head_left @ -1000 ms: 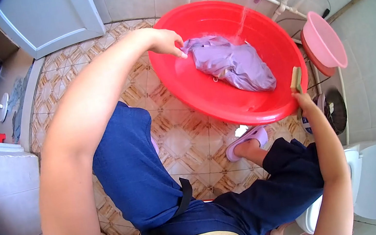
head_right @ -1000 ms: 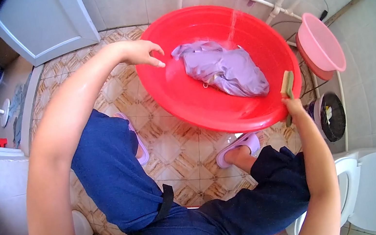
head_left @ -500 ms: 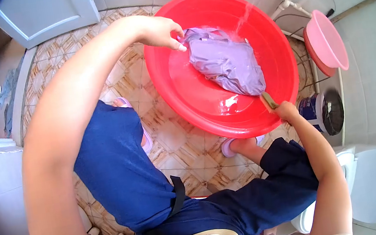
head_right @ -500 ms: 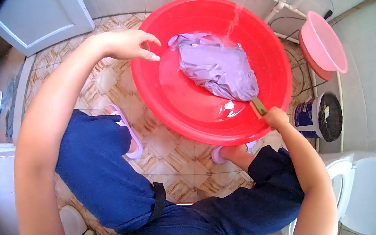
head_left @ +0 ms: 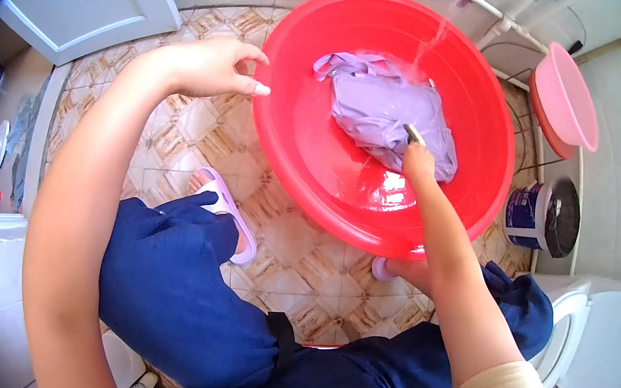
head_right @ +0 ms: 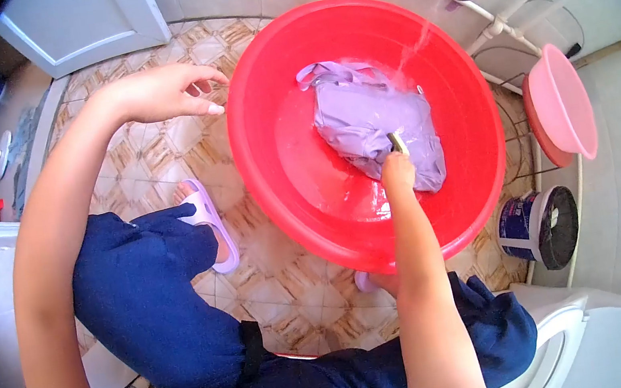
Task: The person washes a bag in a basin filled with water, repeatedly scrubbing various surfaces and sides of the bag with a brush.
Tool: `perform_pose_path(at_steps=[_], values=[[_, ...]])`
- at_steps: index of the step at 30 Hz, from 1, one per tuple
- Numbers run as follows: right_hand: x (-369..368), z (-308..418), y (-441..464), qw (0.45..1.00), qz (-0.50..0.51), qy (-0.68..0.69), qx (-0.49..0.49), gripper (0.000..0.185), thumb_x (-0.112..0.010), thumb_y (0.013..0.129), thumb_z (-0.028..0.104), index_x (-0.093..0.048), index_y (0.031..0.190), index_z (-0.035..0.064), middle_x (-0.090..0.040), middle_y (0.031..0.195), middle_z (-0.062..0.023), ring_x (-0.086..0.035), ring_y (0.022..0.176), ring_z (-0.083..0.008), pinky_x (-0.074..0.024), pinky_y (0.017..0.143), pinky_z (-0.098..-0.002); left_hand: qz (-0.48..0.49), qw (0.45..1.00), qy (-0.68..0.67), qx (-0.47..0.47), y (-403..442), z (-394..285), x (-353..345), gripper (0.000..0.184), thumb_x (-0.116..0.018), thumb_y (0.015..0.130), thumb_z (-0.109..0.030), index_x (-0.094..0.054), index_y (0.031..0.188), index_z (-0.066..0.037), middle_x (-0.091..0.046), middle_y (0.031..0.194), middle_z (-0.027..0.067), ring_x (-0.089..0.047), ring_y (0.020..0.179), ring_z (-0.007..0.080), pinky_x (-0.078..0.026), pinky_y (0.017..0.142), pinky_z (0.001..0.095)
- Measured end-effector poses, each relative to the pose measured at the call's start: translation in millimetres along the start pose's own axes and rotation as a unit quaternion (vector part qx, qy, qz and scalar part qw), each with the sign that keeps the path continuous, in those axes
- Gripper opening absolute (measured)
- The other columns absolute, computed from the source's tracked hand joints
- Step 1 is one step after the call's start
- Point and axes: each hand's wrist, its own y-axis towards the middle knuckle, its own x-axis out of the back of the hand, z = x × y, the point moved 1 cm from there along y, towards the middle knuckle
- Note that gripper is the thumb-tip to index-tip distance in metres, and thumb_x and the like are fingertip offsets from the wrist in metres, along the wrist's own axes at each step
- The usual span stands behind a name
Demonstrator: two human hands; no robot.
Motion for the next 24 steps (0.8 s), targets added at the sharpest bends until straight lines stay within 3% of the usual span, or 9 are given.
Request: perform_pose_path(at_steps=[6,8,12,14,16,17,20,22,24], values=[[34,-13,-36,0.98,0.133,-0.033,0.145,0.022,-0.05,0.083,0.011,-0.059,0.097,-0.0031,-0.066,0.092,-0.0187,-0.067,0.085,-0.0284,-0.0544,0.071,-0.0363,-0.026,1.0,0.013,-0.004,0,0,-3,0.062,-0.062,0.081,-0.044,-0.048,0.128,-0.007,-0.055,0.115,0.0201,-0.054,0.107,0.0287,-0.044,0.089,0.0364],[44,-17,-53,0.948,0.195,-0.082,0.238,0.022,-0.05,0.082,0.012,-0.06,0.097,-0.0017,-0.066,0.093,-0.0178,-0.066,0.086,-0.0286,-0.0537,0.073,-0.0362,-0.025,0.999,0.018,-0.011,6,0,-5,0.061,-0.062,0.081,-0.044,-0.048,0.127,-0.006,-0.055,0.114,0.0208,-0.054,0.106,0.0294,-0.044,0.089,0.0365],[71,-15,-72,0.923,0.225,-0.12,0.289,0.02,-0.056,0.077,0.015,-0.063,0.092,0.0031,-0.067,0.087,-0.0172,-0.067,0.08,-0.0291,-0.0537,0.072,-0.0381,-0.023,0.998,0.025,-0.047,26,0,-27,0.059,-0.062,0.081,-0.044,-0.05,0.124,-0.005,-0.057,0.111,0.0219,-0.055,0.103,0.0309,-0.044,0.088,0.0371],[84,-11,-78,0.929,0.247,-0.087,0.26,0.027,-0.058,0.075,0.017,-0.061,0.097,0.0018,-0.066,0.086,-0.0203,-0.066,0.08,-0.0328,-0.0527,0.072,-0.0424,0.005,0.997,0.037,-0.061,32,2,-33,0.059,-0.062,0.081,-0.043,-0.051,0.123,-0.004,-0.057,0.112,0.0216,-0.055,0.104,0.0311,-0.044,0.088,0.0379],[90,-8,-88,0.974,0.123,0.092,0.164,0.033,-0.057,0.077,0.016,-0.06,0.109,0.0074,-0.064,0.089,-0.0211,-0.063,0.078,-0.0371,-0.0507,0.07,-0.0468,0.048,0.996,0.073,-0.029,30,-4,-35,0.06,-0.062,0.081,-0.044,-0.05,0.124,-0.004,-0.057,0.113,0.0207,-0.055,0.105,0.0309,-0.044,0.089,0.0378],[94,-3,-95,0.975,0.123,0.091,0.162,0.033,-0.057,0.077,0.016,-0.06,0.109,0.0074,-0.064,0.089,-0.0211,-0.063,0.078,-0.0371,-0.0507,0.07,-0.0468,0.035,0.997,0.069,-0.029,30,-3,-35,0.061,-0.062,0.081,-0.045,-0.05,0.124,-0.004,-0.057,0.114,0.0208,-0.055,0.106,0.0312,-0.043,0.09,0.0378],[116,26,-127,0.944,0.124,0.219,0.212,0.04,-0.051,0.082,0.017,-0.056,0.121,0.026,-0.059,0.093,-0.0197,-0.061,0.077,-0.0378,-0.0482,0.07,-0.0478,0.024,0.998,0.04,-0.046,34,2,-34,0.061,-0.062,0.081,-0.045,-0.049,0.125,-0.004,-0.057,0.114,0.0206,-0.055,0.106,0.0311,-0.043,0.091,0.0375],[137,56,-155,0.947,0.162,0.205,0.189,0.04,-0.056,0.082,0.031,-0.056,0.12,0.0194,-0.056,0.097,-0.0198,-0.061,0.083,-0.0348,-0.0498,0.071,-0.0435,0.021,0.998,0.049,-0.044,32,0,-30,0.061,-0.062,0.081,-0.045,-0.049,0.125,-0.004,-0.057,0.114,0.0205,-0.055,0.106,0.031,-0.043,0.091,0.0373],[150,76,-177,0.951,0.14,0.094,0.26,0.048,-0.058,0.08,0.032,-0.051,0.123,0.01,-0.053,0.106,-0.0176,-0.061,0.088,-0.0324,-0.0516,0.071,-0.0398,0.019,0.997,0.057,-0.039,32,-2,-28,0.062,-0.062,0.081,-0.045,-0.049,0.125,-0.004,-0.057,0.115,0.0204,-0.054,0.107,0.031,-0.043,0.091,0.0372]])
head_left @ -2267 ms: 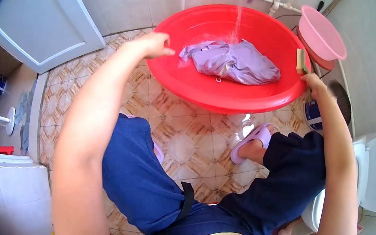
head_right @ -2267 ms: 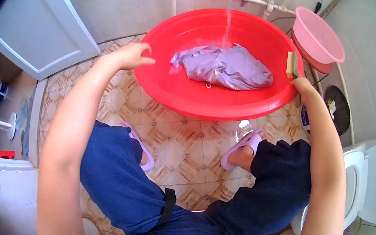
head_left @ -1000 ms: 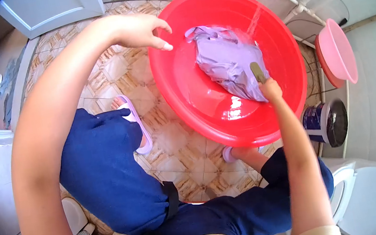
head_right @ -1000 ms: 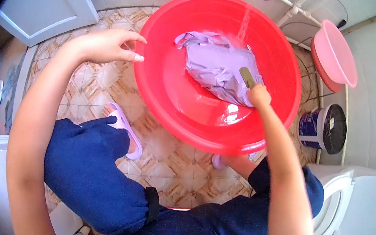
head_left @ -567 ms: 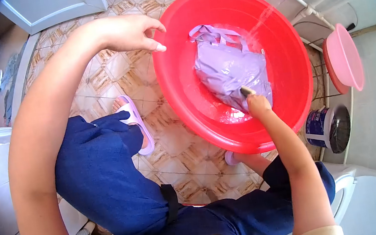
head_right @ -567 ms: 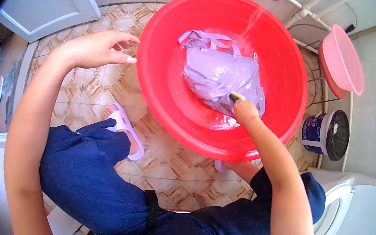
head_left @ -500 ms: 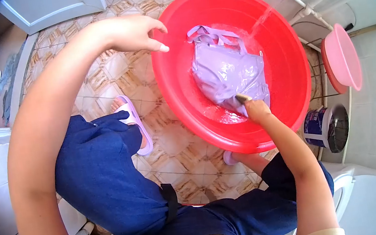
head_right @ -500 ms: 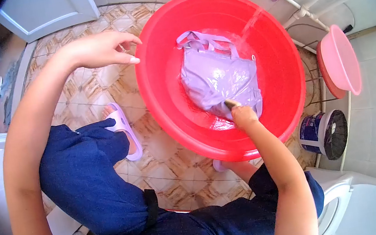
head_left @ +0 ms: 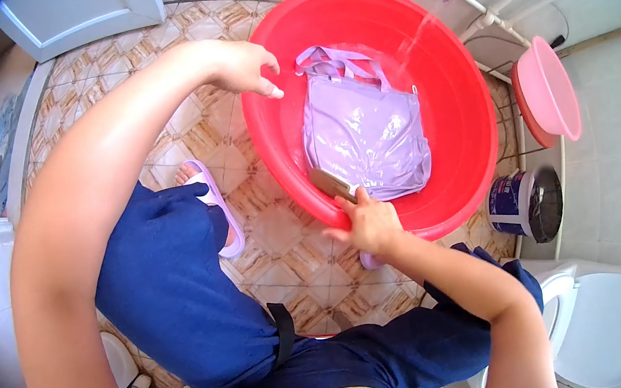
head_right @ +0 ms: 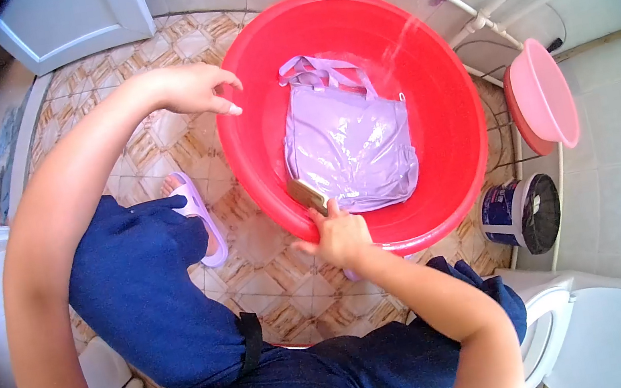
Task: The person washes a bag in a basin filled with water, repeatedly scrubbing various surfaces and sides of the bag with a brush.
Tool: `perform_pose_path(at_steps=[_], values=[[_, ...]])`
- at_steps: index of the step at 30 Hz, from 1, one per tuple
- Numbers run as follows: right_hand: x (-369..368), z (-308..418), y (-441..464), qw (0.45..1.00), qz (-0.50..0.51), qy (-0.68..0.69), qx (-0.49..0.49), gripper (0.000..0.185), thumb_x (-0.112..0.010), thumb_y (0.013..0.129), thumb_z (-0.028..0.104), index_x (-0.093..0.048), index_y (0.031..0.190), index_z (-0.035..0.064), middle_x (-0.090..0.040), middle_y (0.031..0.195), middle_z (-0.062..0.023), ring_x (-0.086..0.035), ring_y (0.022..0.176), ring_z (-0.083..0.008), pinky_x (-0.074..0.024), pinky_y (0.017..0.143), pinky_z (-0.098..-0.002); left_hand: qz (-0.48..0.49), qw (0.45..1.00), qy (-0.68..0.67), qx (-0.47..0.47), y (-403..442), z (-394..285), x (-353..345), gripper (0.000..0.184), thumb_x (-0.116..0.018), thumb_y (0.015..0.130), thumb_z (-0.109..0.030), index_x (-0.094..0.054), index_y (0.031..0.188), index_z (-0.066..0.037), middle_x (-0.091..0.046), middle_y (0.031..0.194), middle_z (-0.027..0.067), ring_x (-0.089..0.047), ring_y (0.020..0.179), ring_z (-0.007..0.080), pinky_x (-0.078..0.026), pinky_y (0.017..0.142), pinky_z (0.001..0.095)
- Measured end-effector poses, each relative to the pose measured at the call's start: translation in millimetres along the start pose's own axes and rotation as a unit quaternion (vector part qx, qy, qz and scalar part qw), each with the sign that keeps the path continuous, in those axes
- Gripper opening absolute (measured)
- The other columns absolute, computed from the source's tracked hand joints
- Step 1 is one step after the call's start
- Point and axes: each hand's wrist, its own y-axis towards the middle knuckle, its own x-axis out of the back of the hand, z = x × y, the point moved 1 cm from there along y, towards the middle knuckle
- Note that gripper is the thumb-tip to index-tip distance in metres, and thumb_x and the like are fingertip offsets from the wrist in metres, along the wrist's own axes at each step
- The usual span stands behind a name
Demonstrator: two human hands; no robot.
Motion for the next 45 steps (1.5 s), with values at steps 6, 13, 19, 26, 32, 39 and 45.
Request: perform_pose_path(at_steps=[6,13,19,26,32,39,45], values=[[-30,-1,4,0.995,-0.04,-0.084,0.042,0.042,-0.059,0.076,0.016,-0.049,0.114,0.0026,-0.05,0.105,-0.0155,-0.057,0.091,-0.0272,-0.0522,0.07,-0.0367,-0.005,1.0,0.01,0.002,-2,-3,3,0.061,-0.061,0.081,-0.045,-0.049,0.126,-0.005,-0.056,0.116,0.0202,-0.054,0.108,0.0304,-0.043,0.091,0.0369],[-31,-6,4,0.993,-0.045,-0.088,0.069,0.028,-0.057,0.074,0.011,-0.052,0.101,0.0033,-0.052,0.103,-0.0133,-0.058,0.093,-0.0254,-0.0526,0.069,-0.0343,-0.036,0.999,0.006,-0.012,-9,-5,12,0.058,-0.062,0.082,-0.042,-0.05,0.124,-0.003,-0.06,0.11,0.019,-0.057,0.102,0.0283,-0.044,0.088,0.0358],[-18,-18,-22,0.994,-0.027,-0.078,0.074,0.03,-0.059,0.073,0.01,-0.052,0.102,0.0043,-0.051,0.102,-0.0106,-0.057,0.095,-0.0244,-0.0516,0.07,-0.0344,-0.021,1.0,-0.001,0.021,-10,-3,14,0.063,-0.06,0.081,-0.048,-0.049,0.126,-0.006,-0.052,0.125,0.0183,-0.049,0.117,0.0299,-0.039,0.097,0.0378],[43,-30,-50,0.993,-0.005,-0.08,0.088,0.035,-0.064,0.069,0.014,-0.051,0.1,0.005,-0.051,0.101,-0.0105,-0.057,0.092,-0.0243,-0.0509,0.072,-0.0351,-0.042,0.999,-0.016,-0.003,-5,5,15,0.06,-0.062,0.083,-0.043,-0.049,0.125,-0.001,-0.061,0.098,0.014,-0.057,0.094,0.0238,-0.044,0.083,0.0336],[11,-23,-56,0.989,0.014,-0.1,0.108,0.034,-0.064,0.067,0.014,-0.051,0.098,0.0044,-0.052,0.099,-0.0118,-0.058,0.09,-0.0241,-0.0516,0.07,-0.0331,-0.037,0.999,-0.034,-0.016,-4,8,14,0.061,-0.062,0.083,-0.043,-0.049,0.125,-0.001,-0.06,0.098,0.0129,-0.056,0.094,0.0229,-0.044,0.082,0.0332],[16,-15,-55,0.991,0.01,-0.094,0.091,0.036,-0.062,0.069,0.013,-0.051,0.102,0.0042,-0.051,0.101,-0.0114,-0.057,0.093,-0.0236,-0.0515,0.072,-0.0332,-0.033,0.999,-0.007,-0.004,-11,4,15,0.063,-0.061,0.082,-0.047,-0.049,0.125,-0.002,-0.06,0.102,0.0142,-0.056,0.095,0.0247,-0.044,0.083,0.0333],[24,-16,-52,0.991,0.02,-0.097,0.093,0.041,-0.065,0.067,0.016,-0.051,0.103,0.0049,-0.051,0.103,-0.0111,-0.057,0.095,-0.0244,-0.0516,0.074,-0.0341,-0.035,0.999,0.03,-0.001,-3,2,9,0.062,-0.061,0.081,-0.047,-0.05,0.124,-0.003,-0.058,0.114,0.0181,-0.055,0.105,0.0293,-0.044,0.089,0.0359]])
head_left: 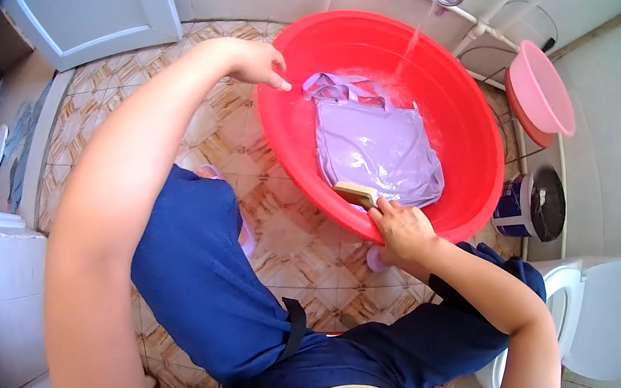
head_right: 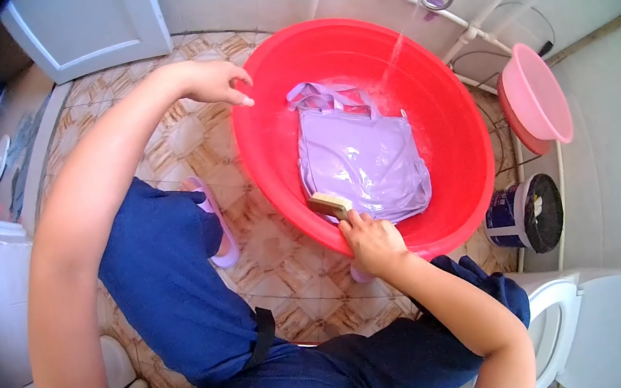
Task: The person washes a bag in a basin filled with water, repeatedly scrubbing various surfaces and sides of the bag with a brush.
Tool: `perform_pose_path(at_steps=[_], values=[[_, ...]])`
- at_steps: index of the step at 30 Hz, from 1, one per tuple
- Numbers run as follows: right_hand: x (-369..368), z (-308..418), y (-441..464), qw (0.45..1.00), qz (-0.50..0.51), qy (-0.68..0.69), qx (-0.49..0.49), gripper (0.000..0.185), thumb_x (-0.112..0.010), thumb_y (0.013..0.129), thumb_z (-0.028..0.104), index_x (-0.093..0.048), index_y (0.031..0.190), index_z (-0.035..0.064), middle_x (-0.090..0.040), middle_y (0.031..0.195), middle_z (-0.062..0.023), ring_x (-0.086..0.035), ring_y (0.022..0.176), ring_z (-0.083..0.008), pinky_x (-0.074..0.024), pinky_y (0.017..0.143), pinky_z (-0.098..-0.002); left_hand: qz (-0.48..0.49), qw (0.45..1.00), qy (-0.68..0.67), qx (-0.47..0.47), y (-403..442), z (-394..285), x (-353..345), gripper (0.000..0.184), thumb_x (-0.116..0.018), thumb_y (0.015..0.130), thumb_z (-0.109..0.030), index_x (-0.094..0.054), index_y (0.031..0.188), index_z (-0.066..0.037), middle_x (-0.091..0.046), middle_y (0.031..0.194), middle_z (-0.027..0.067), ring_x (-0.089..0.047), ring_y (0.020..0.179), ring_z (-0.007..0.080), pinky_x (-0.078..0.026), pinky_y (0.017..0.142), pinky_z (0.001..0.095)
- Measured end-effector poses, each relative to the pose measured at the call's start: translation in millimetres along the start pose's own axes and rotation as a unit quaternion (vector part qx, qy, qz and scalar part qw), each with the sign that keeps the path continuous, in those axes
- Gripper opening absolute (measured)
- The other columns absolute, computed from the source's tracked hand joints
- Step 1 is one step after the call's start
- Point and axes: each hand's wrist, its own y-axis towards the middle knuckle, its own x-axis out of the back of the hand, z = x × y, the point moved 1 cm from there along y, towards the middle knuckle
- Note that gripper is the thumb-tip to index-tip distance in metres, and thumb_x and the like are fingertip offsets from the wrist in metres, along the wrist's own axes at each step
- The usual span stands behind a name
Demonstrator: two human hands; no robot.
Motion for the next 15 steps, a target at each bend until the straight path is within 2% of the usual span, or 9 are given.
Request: perform_pose_path(at_steps=[2,7,9,10,13,14,15], values=[[4,2,0,1.0,-0.014,0.007,-0.004,0.041,-0.067,0.067,0.016,-0.051,0.103,0.0049,-0.051,0.103,-0.0113,-0.057,0.096,-0.0252,-0.0513,0.075,-0.0348,0.007,1.0,0.015,0.005,3,-1,-1,0.062,-0.061,0.08,-0.048,-0.051,0.124,-0.005,-0.054,0.122,0.0194,-0.052,0.112,0.0325,-0.041,0.094,0.0384],[13,9,4,1.0,0.0,0.015,-0.005,0.045,-0.069,0.065,0.016,-0.05,0.104,0.0045,-0.051,0.103,-0.0119,-0.056,0.1,-0.0267,-0.0507,0.076,-0.0364,0.044,0.997,0.057,0.009,9,-12,8,0.066,-0.062,0.079,-0.051,-0.05,0.125,-0.005,-0.051,0.126,0.0185,-0.048,0.117,0.0323,-0.039,0.098,0.0394],[15,10,5,1.0,-0.008,0.011,-0.015,0.049,-0.072,0.063,0.018,-0.05,0.104,0.0045,-0.051,0.104,-0.0122,-0.056,0.099,-0.0275,-0.0503,0.077,-0.0373,0.05,0.997,0.056,0.016,10,-14,9,0.069,-0.063,0.078,-0.052,-0.049,0.126,-0.006,-0.052,0.126,0.016,-0.05,0.115,0.0316,-0.04,0.096,0.0401],[18,12,5,0.999,-0.003,0.022,-0.025,0.054,-0.073,0.061,0.018,-0.049,0.107,0.0043,-0.051,0.104,-0.0126,-0.056,0.098,-0.0284,-0.0498,0.078,-0.0381,0.052,0.996,0.045,0.053,10,-16,10,0.068,-0.062,0.078,-0.053,-0.05,0.125,-0.005,-0.053,0.125,0.0153,-0.052,0.113,0.0312,-0.041,0.095,0.0402],[11,9,10,0.999,-0.037,0.018,-0.014,0.052,-0.073,0.059,0.024,-0.051,0.101,0.0046,-0.052,0.096,-0.0128,-0.058,0.093,-0.0294,-0.05,0.074,-0.0399,0.049,0.99,0.135,-0.005,31,-17,10,0.06,-0.06,0.08,-0.052,-0.06,0.112,-0.001,-0.06,0.113,0.017,-0.056,0.106,0.0318,-0.045,0.089,0.0413],[11,9,10,0.999,-0.044,0.007,-0.002,0.053,-0.074,0.06,0.026,-0.051,0.102,0.0041,-0.052,0.096,-0.0129,-0.059,0.089,-0.0304,-0.0501,0.071,-0.0402,0.029,0.993,0.113,0.022,28,-22,8,0.056,-0.061,0.08,-0.05,-0.062,0.109,-0.002,-0.061,0.111,0.0155,-0.057,0.104,0.0321,-0.045,0.088,0.0422],[3,7,10,0.997,-0.071,0.008,-0.002,0.056,-0.075,0.06,0.029,-0.051,0.104,0.0036,-0.052,0.096,-0.013,-0.059,0.086,-0.0313,-0.0498,0.07,-0.0407,0.062,0.993,0.098,0.032,53,-17,3,0.053,-0.062,0.079,-0.049,-0.063,0.108,-0.005,-0.061,0.112,0.0138,-0.058,0.103,0.0317,-0.045,0.088,0.0429]])
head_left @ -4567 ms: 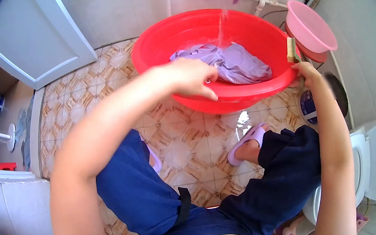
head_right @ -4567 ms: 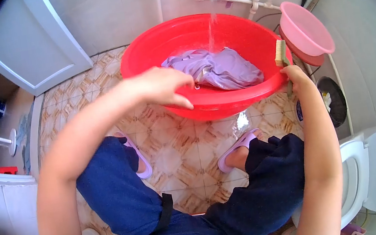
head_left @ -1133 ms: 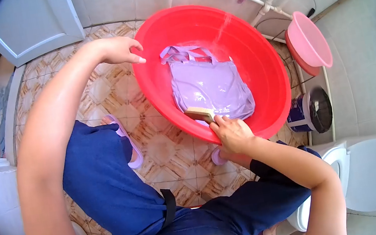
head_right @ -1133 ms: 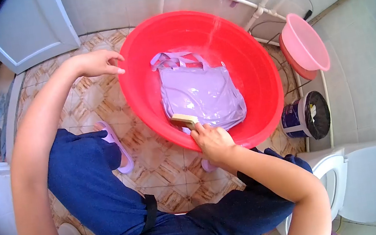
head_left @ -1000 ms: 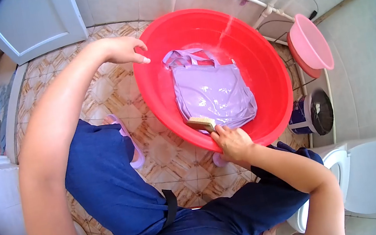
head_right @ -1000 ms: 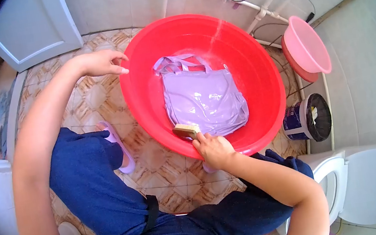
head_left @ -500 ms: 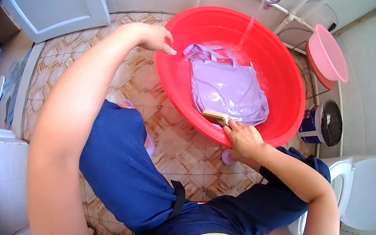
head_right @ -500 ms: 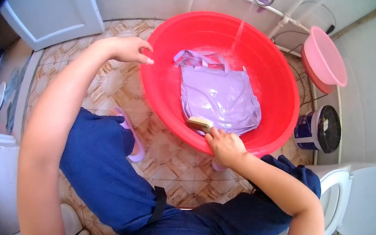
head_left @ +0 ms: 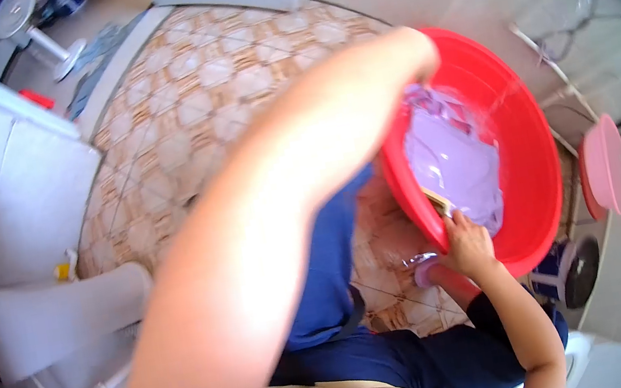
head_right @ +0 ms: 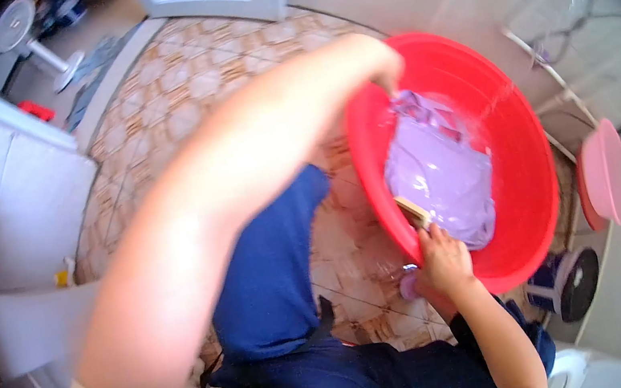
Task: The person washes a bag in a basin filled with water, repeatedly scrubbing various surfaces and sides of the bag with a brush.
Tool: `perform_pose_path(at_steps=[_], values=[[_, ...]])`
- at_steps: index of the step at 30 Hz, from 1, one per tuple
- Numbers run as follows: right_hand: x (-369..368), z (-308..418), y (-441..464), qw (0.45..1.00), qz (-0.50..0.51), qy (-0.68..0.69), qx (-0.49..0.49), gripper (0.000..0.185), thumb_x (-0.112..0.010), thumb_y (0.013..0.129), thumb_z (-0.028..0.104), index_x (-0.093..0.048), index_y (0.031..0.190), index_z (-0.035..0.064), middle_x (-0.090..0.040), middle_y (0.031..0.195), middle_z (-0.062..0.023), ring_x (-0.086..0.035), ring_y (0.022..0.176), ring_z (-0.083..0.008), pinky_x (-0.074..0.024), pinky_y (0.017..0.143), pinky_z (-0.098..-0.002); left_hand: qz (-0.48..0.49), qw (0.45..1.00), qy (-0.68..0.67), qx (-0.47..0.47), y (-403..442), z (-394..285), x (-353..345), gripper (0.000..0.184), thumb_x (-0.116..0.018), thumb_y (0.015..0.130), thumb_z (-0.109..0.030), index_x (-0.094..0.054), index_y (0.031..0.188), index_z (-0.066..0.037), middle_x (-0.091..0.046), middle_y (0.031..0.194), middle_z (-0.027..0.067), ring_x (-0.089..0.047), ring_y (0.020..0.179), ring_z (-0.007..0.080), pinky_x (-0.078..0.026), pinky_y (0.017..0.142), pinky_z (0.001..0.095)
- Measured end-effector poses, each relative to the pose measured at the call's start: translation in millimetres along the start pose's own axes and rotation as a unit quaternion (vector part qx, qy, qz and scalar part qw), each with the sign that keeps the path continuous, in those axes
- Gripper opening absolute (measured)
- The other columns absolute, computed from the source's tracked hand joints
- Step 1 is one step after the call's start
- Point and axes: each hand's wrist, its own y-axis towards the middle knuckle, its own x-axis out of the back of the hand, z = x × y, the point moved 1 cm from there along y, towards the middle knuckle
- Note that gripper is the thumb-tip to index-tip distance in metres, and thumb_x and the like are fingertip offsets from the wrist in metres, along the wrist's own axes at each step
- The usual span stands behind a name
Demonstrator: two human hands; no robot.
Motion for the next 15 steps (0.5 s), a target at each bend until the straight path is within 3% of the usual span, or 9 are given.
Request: perform_pose_path(at_steps=[1,2,3,5,10,12,15], values=[[3,2,1,1.0,0.023,-0.008,0.005,0.057,-0.075,0.061,0.031,-0.051,0.105,0.0033,-0.052,0.095,-0.0133,-0.059,0.087,-0.0318,-0.0496,0.07,-0.0415,-0.02,1.0,0.007,0.022,-17,-12,2,0.041,-0.061,0.081,-0.044,-0.066,0.104,-0.01,-0.063,0.109,0.0092,-0.058,0.102,0.0281,-0.046,0.086,0.0411],[5,5,2,1.0,0.021,0.0,-0.005,0.057,-0.074,0.062,0.032,-0.051,0.104,0.0028,-0.052,0.095,-0.0135,-0.059,0.088,-0.0322,-0.0496,0.07,-0.0416,-0.121,0.952,-0.244,0.138,20,-7,-20,0.032,-0.058,0.084,-0.039,-0.066,0.105,-0.017,-0.064,0.11,0.0037,-0.058,0.103,0.0219,-0.046,0.087,0.037],[11,11,2,0.999,0.031,0.004,-0.017,0.055,-0.075,0.055,0.02,-0.051,0.102,0.0042,-0.053,0.097,-0.013,-0.058,0.092,-0.0304,-0.0506,0.072,-0.0394,-0.074,0.984,-0.118,0.11,6,-25,-7,0.032,-0.058,0.084,-0.039,-0.066,0.106,-0.017,-0.064,0.11,0.0037,-0.058,0.103,0.0219,-0.046,0.087,0.037],[2,10,3,1.0,0.025,-0.014,-0.009,0.055,-0.075,0.056,0.02,-0.051,0.102,0.004,-0.053,0.097,-0.0134,-0.058,0.092,-0.0307,-0.0507,0.072,-0.0395,-0.03,0.998,0.005,0.061,-4,-54,11,0.032,-0.058,0.084,-0.039,-0.066,0.106,-0.017,-0.063,0.11,0.0038,-0.058,0.103,0.0219,-0.046,0.087,0.0369],[-2,8,3,0.999,0.045,-0.022,-0.017,0.057,-0.073,0.063,0.03,-0.05,0.107,0.0019,-0.052,0.097,-0.017,-0.057,0.092,-0.0346,-0.049,0.072,-0.043,-0.014,0.997,0.057,0.044,-1,-87,25,0.032,-0.058,0.084,-0.038,-0.065,0.107,-0.018,-0.063,0.112,0.0041,-0.057,0.104,0.0219,-0.045,0.088,0.0369],[-6,6,2,0.999,0.003,-0.033,-0.01,0.056,-0.074,0.056,0.021,-0.052,0.104,0.003,-0.052,0.097,-0.0145,-0.058,0.091,-0.0314,-0.0508,0.07,-0.0402,-0.011,0.997,0.07,0.036,-6,-93,26,0.032,-0.058,0.084,-0.038,-0.065,0.107,-0.018,-0.062,0.112,0.0042,-0.057,0.105,0.0219,-0.045,0.088,0.0369],[-6,7,3,0.999,0.016,-0.031,-0.003,0.057,-0.075,0.054,0.021,-0.052,0.104,0.003,-0.052,0.099,-0.0147,-0.058,0.092,-0.0319,-0.0506,0.071,-0.0406,-0.009,0.997,0.065,0.029,-8,-96,27,0.032,-0.057,0.084,-0.038,-0.065,0.108,-0.018,-0.062,0.113,0.0044,-0.057,0.105,0.0219,-0.045,0.088,0.0368]])
